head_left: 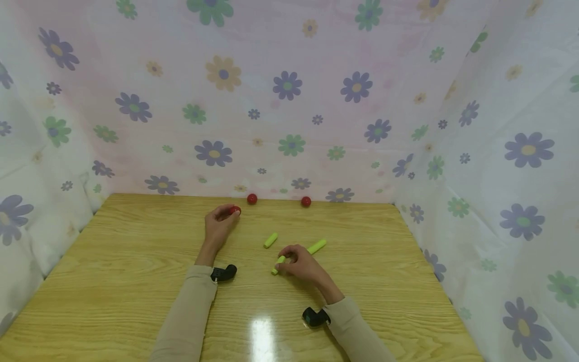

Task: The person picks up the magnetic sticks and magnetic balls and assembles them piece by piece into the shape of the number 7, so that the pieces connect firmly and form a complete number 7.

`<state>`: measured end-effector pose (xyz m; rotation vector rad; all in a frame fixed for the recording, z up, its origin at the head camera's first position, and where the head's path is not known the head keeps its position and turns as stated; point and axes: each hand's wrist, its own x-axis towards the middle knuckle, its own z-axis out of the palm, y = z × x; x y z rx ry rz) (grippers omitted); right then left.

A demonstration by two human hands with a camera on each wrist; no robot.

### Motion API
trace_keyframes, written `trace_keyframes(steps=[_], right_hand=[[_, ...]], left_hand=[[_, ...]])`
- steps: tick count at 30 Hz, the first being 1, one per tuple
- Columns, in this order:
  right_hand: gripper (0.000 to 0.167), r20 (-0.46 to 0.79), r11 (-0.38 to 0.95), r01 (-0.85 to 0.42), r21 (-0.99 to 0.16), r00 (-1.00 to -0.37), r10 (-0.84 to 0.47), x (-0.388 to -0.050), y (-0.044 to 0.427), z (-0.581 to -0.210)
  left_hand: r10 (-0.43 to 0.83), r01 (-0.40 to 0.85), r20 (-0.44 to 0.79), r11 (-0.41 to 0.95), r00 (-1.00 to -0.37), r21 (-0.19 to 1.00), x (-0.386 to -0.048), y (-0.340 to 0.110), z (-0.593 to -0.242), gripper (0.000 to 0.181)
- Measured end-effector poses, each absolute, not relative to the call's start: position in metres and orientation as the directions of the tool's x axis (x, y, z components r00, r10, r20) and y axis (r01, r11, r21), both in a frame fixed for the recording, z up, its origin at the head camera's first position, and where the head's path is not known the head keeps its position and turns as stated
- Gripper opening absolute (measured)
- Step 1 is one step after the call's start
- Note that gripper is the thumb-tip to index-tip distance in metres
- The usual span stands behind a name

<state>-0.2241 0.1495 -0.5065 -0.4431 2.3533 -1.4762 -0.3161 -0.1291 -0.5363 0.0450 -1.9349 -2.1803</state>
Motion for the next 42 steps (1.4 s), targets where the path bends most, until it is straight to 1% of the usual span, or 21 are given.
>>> trace_keyframes(steps=[6, 12, 18, 25, 32, 37, 42], right_hand=[[0.026, -0.065, 0.478, -0.153, -0.865, -0.910, -0.410, -0.223, 0.151, -0.507], [0.022, -0.039, 0.491, -0.189, -0.851, -0.908, -0.417, -0.223, 0.153, -0.507], [0.020, -0.051, 0.494, -0.178, -0.851, -0.908, -0.415, -0.224, 0.155, -0.509], [0.021, -0.052, 0.421, -0.154, -0.894, -0.896, -0.440, -0.225, 0.158, -0.513], [0.025, -0.055, 0.347, -0.119, -0.930, -0.890, -0.453, -0.224, 0.158, -0.515], [0.029, -0.066, 0.291, -0.078, -0.953, -0.888, -0.454, -0.223, 0.158, -0.514], [0.031, -0.084, 0.278, -0.046, -0.960, -0.895, -0.438, -0.224, 0.158, -0.515]], left_hand=[[-0.164, 0.137, 0.115, -0.131, -0.980, 0.982, -0.315, -0.130, -0.534, 0.039], [-0.143, 0.131, 0.115, -0.111, -0.983, 0.985, -0.305, -0.128, -0.519, 0.039], [-0.188, 0.146, 0.129, -0.083, -0.974, 0.986, -0.311, -0.125, -0.531, 0.038], [-0.192, 0.154, 0.140, -0.063, -0.971, 0.986, -0.314, -0.126, -0.536, 0.042], [-0.185, 0.169, 0.149, -0.097, -0.971, 0.981, -0.315, -0.126, -0.539, 0.034], [-0.173, 0.161, 0.141, -0.108, -0.975, 0.981, -0.315, -0.126, -0.538, 0.035], [-0.142, 0.124, 0.116, -0.049, -0.983, 0.991, -0.312, -0.126, -0.536, 0.039]])
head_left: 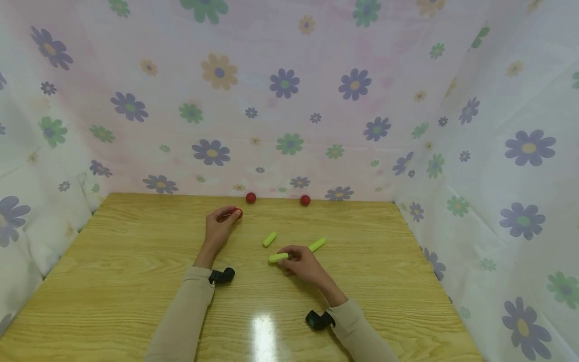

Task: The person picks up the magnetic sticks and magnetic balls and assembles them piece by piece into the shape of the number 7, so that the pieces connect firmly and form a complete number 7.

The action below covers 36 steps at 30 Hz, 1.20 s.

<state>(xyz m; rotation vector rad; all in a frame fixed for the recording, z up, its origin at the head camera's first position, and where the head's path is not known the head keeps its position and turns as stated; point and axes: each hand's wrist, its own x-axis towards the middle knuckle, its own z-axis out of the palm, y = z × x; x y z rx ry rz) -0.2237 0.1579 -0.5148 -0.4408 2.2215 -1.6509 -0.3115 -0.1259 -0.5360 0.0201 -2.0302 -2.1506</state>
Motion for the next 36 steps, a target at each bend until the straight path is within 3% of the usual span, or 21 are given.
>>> trace_keyframes(steps=[8, 36], right_hand=[[0.034, -0.181, 0.187, 0.117, -0.975, -0.907, -0.381, -0.225, 0.157, -0.515], [0.033, -0.166, 0.023, 0.165, -0.986, -0.966, -0.201, -0.240, 0.143, -0.519]], left_hand=[[-0.076, 0.062, 0.064, 0.033, -0.995, 0.998, -0.307, -0.125, -0.532, 0.039], [-0.077, 0.051, 0.051, 0.002, -0.996, 0.999, -0.301, -0.111, -0.533, 0.041]])
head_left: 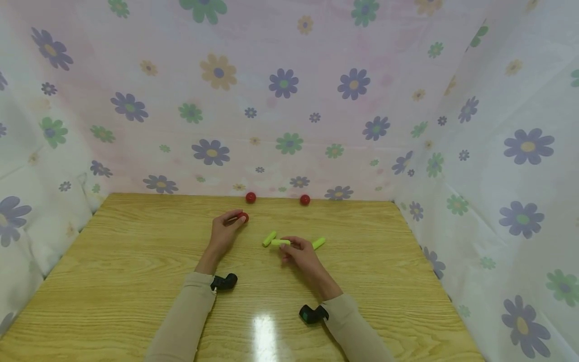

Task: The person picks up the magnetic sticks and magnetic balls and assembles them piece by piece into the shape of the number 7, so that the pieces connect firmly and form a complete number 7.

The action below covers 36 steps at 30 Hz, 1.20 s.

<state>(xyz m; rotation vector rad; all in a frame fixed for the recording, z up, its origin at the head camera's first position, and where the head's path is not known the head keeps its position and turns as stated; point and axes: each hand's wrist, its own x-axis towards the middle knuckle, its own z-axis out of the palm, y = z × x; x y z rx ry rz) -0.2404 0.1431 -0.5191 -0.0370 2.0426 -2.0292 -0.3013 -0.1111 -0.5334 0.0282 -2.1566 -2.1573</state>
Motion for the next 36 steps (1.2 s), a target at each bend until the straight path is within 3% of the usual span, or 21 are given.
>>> trace_keyframes(steps=[14, 21, 30, 36], right_hand=[[0.032, -0.135, -0.013, 0.140, -0.990, -0.975, -0.178, -0.246, 0.134, -0.509], [0.031, -0.108, -0.064, 0.118, -0.991, -0.984, -0.139, -0.254, 0.123, -0.509], [0.032, -0.086, -0.120, 0.084, -0.989, -0.996, 0.013, -0.267, 0.108, -0.508], [0.024, -0.072, -0.143, 0.053, -0.988, -0.989, 0.128, -0.281, 0.102, -0.512]], left_hand=[[-0.049, 0.059, 0.055, -0.080, -0.997, 0.995, -0.301, -0.104, -0.532, 0.042], [-0.042, 0.068, 0.065, -0.057, -0.997, 0.996, -0.303, -0.099, -0.530, 0.041], [-0.049, 0.044, 0.041, -0.055, -0.998, 0.998, -0.306, -0.094, -0.532, 0.040], [-0.043, 0.044, 0.043, -0.024, -0.998, 0.999, -0.306, -0.093, -0.531, 0.040]])
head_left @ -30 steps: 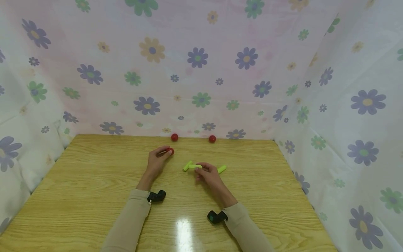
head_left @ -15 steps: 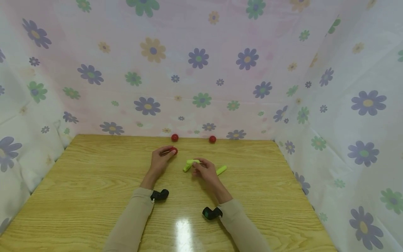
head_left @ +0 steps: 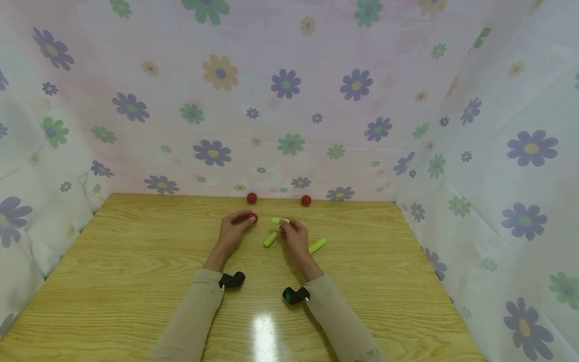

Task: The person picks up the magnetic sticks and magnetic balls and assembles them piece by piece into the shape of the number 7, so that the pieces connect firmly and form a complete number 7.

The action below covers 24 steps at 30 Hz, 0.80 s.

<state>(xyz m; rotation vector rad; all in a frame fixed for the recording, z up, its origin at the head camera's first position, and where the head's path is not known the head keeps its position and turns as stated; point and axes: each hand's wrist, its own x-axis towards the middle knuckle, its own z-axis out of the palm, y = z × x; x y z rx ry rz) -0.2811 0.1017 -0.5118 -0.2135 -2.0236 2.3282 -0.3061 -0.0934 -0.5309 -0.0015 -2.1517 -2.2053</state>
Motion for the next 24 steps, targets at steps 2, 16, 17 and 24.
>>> trace_keyframes(steps=[2, 16, 17, 24], right_hand=[[0.021, -0.062, -0.148, 0.038, -0.988, -0.985, 0.161, -0.286, 0.100, -0.513], [0.026, -0.061, -0.135, 0.048, -0.990, -0.994, 0.090, -0.304, 0.092, -0.518], [0.026, -0.070, -0.135, 0.057, -0.989, -0.994, 0.088, -0.304, 0.092, -0.518], [0.030, -0.069, -0.116, 0.065, -0.991, -0.997, 0.034, -0.304, 0.093, -0.521]], left_hand=[[-0.044, 0.043, 0.042, -0.014, -0.998, 0.999, -0.306, -0.093, -0.531, 0.039], [-0.017, 0.035, 0.034, -0.029, -0.999, 0.999, -0.306, -0.094, -0.536, 0.039], [-0.017, 0.030, 0.030, -0.028, -0.999, 0.999, -0.307, -0.094, -0.536, 0.039], [-0.001, 0.022, 0.022, -0.022, -1.000, 1.000, -0.307, -0.095, -0.535, 0.040]])
